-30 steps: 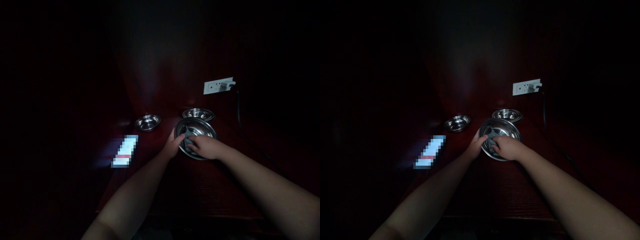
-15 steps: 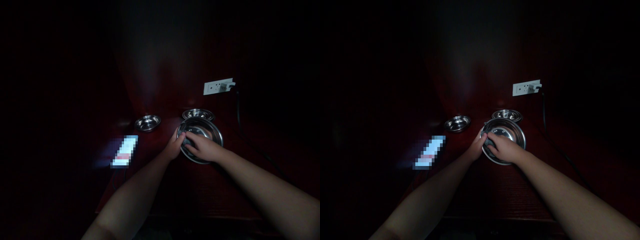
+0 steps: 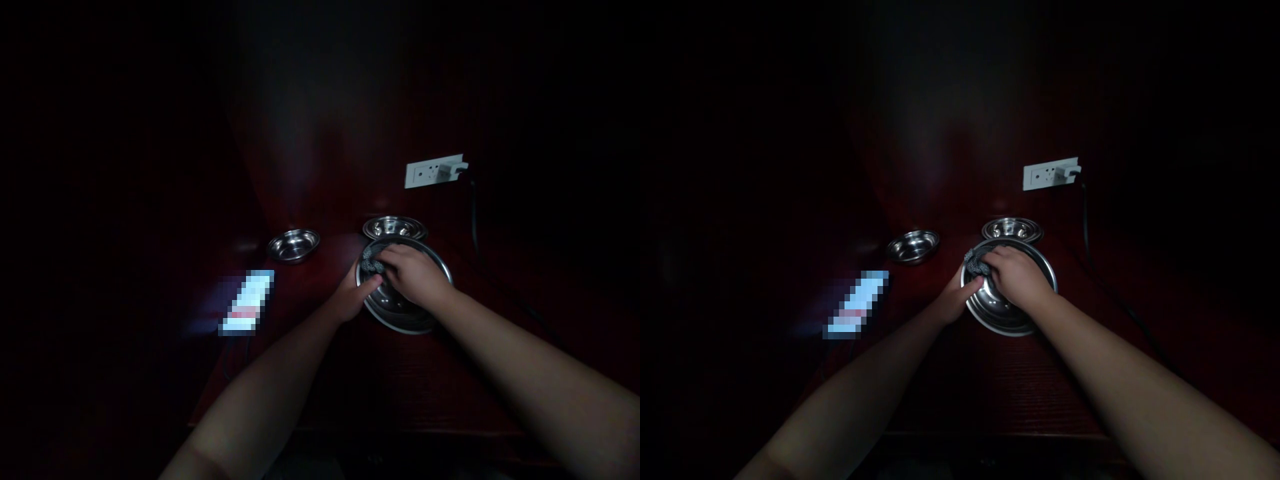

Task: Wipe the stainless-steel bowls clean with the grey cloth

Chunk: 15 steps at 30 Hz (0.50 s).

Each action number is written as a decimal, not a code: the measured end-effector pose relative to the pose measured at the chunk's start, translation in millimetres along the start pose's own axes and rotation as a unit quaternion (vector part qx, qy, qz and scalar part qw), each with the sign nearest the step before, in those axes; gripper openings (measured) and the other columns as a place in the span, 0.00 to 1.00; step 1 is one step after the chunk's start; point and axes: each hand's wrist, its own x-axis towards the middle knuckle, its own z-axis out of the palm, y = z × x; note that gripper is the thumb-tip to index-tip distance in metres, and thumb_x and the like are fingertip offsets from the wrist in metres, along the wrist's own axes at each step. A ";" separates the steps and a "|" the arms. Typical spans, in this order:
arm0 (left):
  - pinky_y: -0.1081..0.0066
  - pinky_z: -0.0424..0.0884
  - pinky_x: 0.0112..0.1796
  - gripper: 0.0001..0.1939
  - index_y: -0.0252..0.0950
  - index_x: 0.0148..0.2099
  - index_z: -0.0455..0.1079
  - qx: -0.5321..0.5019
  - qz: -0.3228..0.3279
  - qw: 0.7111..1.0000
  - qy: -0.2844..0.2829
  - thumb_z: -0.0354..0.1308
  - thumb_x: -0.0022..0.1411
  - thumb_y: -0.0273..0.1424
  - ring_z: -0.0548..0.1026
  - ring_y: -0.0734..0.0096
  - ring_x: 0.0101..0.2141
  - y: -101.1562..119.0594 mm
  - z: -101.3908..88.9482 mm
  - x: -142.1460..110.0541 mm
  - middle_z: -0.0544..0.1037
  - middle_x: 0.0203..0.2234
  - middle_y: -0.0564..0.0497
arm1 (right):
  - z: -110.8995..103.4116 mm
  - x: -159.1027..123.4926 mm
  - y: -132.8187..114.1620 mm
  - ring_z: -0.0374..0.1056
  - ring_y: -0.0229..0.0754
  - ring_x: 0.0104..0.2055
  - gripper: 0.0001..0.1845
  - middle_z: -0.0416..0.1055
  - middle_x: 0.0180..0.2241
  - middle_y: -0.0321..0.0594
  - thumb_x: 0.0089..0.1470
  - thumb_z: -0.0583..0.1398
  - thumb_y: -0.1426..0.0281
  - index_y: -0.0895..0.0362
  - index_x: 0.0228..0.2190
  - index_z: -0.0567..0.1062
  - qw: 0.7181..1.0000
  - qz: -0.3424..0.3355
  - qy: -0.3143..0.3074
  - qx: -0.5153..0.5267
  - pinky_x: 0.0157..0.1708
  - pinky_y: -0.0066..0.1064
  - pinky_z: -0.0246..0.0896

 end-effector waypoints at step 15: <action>0.60 0.57 0.55 0.29 0.39 0.58 0.58 -0.012 0.063 0.992 0.110 0.58 0.54 0.35 0.64 0.59 0.54 -15.1 -12.0 11.5 0.68 0.53 0.46 | 0.2 -2.3 10.5 0.68 0.44 0.36 0.16 0.71 0.37 0.44 0.48 0.53 0.72 0.54 0.38 0.75 0.977 0.088 -0.172 -0.089 0.33 0.32 0.58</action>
